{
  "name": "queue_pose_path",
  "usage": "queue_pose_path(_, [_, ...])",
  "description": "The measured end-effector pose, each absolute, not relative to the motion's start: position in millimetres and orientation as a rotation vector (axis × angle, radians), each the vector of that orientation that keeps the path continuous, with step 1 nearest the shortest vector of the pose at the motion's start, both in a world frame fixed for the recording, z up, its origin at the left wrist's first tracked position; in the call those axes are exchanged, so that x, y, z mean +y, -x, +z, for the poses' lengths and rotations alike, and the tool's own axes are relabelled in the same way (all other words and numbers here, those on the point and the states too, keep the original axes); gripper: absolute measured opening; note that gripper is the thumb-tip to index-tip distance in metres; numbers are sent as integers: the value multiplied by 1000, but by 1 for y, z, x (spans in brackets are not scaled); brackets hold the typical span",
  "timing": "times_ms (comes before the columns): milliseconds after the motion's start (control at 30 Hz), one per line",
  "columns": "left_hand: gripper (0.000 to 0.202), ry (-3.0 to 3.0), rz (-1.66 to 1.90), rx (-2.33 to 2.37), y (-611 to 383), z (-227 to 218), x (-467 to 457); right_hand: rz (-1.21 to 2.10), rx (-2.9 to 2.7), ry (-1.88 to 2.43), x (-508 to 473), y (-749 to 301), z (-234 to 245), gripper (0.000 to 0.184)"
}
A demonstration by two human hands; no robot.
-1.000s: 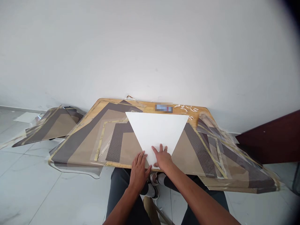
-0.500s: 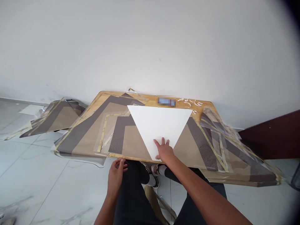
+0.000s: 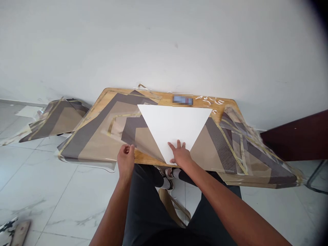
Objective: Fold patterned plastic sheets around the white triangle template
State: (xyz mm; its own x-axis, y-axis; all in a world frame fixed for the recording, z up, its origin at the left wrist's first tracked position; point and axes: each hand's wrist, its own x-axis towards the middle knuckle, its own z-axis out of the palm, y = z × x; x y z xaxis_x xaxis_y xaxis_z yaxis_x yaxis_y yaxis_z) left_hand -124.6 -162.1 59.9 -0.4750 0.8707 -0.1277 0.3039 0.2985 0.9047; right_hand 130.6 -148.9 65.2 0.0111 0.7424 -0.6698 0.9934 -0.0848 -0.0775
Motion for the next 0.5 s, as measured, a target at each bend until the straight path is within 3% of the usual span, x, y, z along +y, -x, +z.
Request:
queue_pose_path(200, [12, -1670, 999, 1700, 35, 97, -89, -776, 1856, -1924, -159, -139, 58, 110])
queue_pose_path(500, [26, -2228, 298, 1622, -58, 58, -44, -658, 1983, -1986, -174, -154, 46, 99])
